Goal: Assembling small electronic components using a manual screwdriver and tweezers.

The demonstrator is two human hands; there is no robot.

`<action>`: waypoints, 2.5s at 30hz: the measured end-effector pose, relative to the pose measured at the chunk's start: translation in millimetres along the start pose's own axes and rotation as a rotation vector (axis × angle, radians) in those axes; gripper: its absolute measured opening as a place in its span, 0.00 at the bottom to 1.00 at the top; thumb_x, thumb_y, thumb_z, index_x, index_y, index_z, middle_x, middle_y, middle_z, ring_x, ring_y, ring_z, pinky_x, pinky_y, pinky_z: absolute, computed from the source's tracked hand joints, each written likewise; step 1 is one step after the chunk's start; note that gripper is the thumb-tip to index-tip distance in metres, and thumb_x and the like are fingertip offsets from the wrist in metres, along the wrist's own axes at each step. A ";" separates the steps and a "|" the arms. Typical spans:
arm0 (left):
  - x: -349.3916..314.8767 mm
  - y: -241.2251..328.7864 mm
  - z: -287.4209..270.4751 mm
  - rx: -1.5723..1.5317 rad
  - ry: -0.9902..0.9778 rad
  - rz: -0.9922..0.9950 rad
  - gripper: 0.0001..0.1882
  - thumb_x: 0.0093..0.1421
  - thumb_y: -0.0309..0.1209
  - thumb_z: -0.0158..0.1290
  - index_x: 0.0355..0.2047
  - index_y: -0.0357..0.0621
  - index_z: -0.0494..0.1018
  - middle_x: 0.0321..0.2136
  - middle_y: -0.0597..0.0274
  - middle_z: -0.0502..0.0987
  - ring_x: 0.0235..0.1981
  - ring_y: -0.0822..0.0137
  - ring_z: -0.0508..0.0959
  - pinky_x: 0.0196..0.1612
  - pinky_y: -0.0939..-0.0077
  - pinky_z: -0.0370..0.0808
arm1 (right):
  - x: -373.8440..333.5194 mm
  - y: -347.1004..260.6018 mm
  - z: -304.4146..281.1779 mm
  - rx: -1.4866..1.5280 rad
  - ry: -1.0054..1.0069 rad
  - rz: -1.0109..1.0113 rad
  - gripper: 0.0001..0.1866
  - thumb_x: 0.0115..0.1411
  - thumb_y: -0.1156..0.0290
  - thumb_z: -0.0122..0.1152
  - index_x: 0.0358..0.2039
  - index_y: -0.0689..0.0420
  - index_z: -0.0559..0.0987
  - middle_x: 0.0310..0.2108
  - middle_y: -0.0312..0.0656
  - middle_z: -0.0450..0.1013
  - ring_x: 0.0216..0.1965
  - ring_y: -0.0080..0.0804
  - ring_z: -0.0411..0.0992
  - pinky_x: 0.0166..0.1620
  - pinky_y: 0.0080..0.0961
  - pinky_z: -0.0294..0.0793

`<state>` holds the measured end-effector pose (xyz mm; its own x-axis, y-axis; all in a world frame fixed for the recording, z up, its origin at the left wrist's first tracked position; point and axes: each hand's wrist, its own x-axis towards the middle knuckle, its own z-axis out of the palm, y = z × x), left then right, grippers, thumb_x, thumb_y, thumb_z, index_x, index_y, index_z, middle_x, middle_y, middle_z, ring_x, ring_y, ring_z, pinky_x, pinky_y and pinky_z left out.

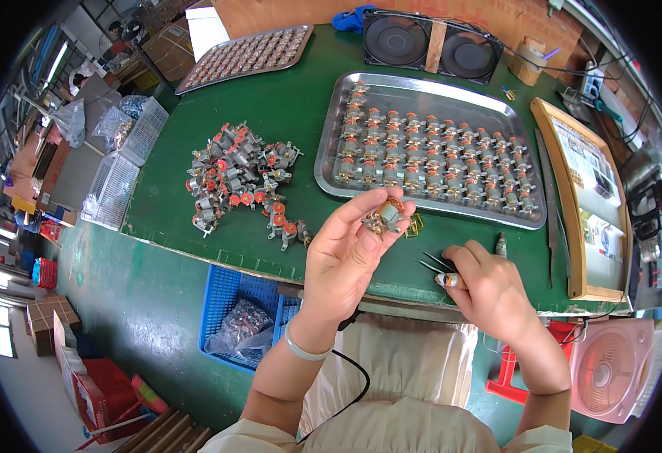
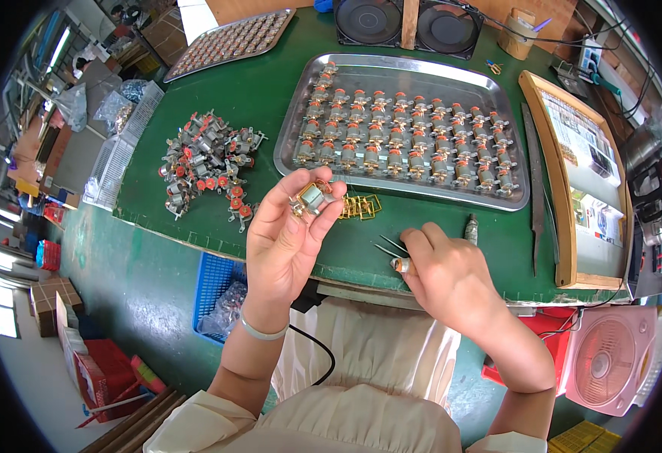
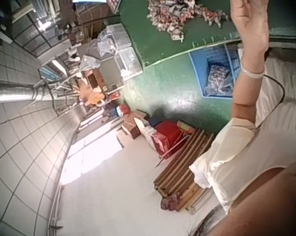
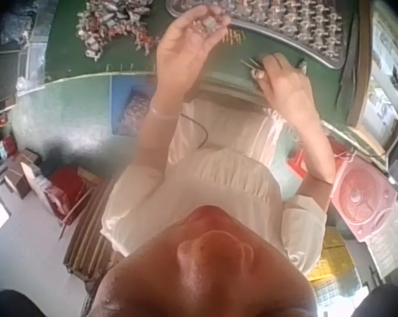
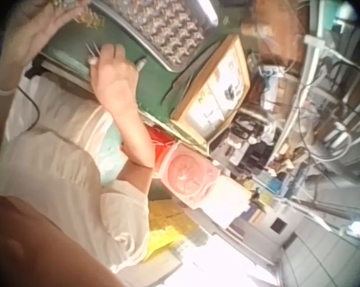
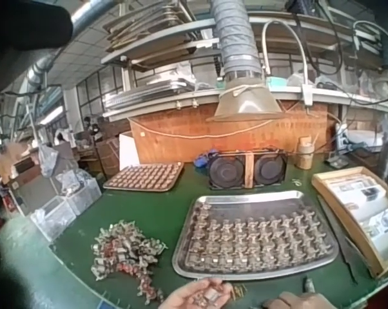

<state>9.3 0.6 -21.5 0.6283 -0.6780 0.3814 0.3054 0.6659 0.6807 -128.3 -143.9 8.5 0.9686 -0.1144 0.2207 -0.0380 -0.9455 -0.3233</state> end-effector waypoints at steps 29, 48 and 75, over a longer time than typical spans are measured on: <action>-15.1 -15.2 -20.2 0.958 0.258 0.425 0.19 0.53 0.20 0.52 0.45 0.33 0.63 0.36 0.49 0.73 0.37 0.62 0.74 0.43 0.72 0.69 | 203.3 102.1 12.3 -0.190 0.254 -0.191 0.06 0.48 0.76 0.53 0.29 0.58 0.74 0.30 0.43 0.70 0.33 0.45 0.70 0.35 0.36 0.70; -16.8 1.4 -26.1 0.937 0.144 0.507 0.09 0.55 0.18 0.48 0.38 0.33 0.67 0.27 0.54 0.74 0.29 0.65 0.74 0.34 0.75 0.71 | 201.2 6.1 8.2 0.275 -0.054 -0.069 0.10 0.48 0.71 0.58 0.32 0.60 0.75 0.19 0.42 0.68 0.22 0.30 0.66 0.27 0.27 0.65; -27.5 45.6 -59.8 1.570 -0.073 0.393 0.05 0.49 0.22 0.52 0.29 0.39 0.70 0.33 0.59 0.74 0.38 0.56 0.72 0.47 0.63 0.65 | 110.0 -56.8 2.5 0.159 -0.548 -0.253 0.08 0.41 0.71 0.57 0.14 0.60 0.71 0.14 0.46 0.67 0.21 0.45 0.69 0.27 0.37 0.68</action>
<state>48.7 68.2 -38.4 0.4393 -0.5947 0.6733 -0.8798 -0.1334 0.4563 -19.0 -102.0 48.9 0.9297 0.3202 -0.1821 0.2057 -0.8613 -0.4647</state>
